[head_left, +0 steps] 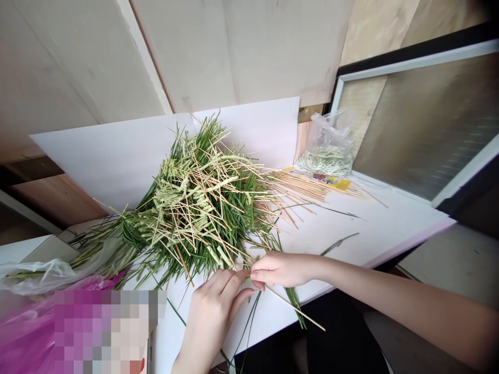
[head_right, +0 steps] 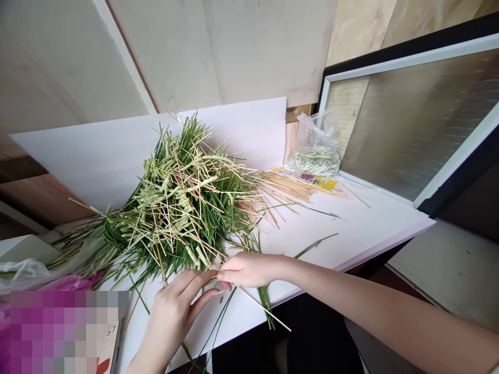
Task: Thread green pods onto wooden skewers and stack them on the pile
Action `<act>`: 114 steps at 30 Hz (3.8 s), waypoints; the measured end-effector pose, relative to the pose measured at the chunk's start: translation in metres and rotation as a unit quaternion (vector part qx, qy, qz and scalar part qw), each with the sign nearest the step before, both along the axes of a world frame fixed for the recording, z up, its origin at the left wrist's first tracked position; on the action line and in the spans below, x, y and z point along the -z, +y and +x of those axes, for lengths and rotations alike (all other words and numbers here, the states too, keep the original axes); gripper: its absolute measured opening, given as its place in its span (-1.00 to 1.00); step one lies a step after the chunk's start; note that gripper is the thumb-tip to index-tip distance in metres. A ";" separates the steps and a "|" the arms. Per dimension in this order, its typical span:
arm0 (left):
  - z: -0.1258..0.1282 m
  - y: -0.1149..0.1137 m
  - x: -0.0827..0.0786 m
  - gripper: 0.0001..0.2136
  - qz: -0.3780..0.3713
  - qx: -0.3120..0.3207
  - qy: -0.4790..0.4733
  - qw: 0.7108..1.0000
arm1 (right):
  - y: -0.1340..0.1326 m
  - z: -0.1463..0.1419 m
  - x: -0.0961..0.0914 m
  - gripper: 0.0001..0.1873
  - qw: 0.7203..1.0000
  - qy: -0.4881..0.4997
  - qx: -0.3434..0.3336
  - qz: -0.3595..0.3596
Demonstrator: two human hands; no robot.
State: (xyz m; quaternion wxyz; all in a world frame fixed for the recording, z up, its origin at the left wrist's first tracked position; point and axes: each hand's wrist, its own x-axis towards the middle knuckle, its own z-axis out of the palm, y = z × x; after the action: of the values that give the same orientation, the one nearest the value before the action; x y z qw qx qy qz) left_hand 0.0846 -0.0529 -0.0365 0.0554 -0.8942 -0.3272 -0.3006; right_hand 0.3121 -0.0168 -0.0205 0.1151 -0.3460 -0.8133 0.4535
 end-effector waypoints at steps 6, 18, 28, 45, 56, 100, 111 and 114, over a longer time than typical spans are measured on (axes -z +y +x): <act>0.008 -0.002 0.006 -0.67 -0.038 -0.014 0.044 0.998 | 0.002 0.000 0.003 -0.62 0.995 0.010 -0.019 -0.100; 0.007 0.000 0.007 -0.62 -0.209 -0.006 -0.024 0.978 | -0.003 0.006 -0.012 -0.73 0.994 0.017 -0.086 0.071; 0.025 -0.007 0.008 -0.61 -0.421 0.017 -0.222 0.879 | -0.014 0.010 0.019 -0.63 0.809 -0.057 -0.021 0.584; 0.038 -0.022 0.011 -0.46 -0.714 0.037 -0.518 0.470 | 0.005 0.069 0.016 -0.70 0.648 -0.080 -0.025 0.757; 0.000 0.009 0.015 -0.68 -0.359 -0.162 -0.108 0.913 | 0.012 0.052 0.021 -0.87 0.827 -0.228 0.021 0.514; -0.001 -0.005 0.001 -0.80 -0.268 0.009 -0.056 0.962 | -0.002 -0.002 0.004 -0.68 0.997 0.041 -0.054 0.047; 0.014 -0.014 -0.005 -0.57 -0.526 0.008 -0.230 0.819 | -0.020 0.007 0.023 -0.65 0.923 0.047 0.012 0.381; 0.020 -0.019 -0.001 -0.59 -0.592 0.040 -0.267 0.760 | -0.022 0.014 0.023 -0.59 0.775 0.013 -0.004 0.632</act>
State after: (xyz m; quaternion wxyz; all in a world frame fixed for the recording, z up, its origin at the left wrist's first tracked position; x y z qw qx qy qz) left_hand 0.1046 -0.0720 -0.0355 -0.5863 -0.6448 -0.4054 -0.2758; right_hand 0.3257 -0.0393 -0.0437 0.3166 -0.1863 -0.9166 -0.1581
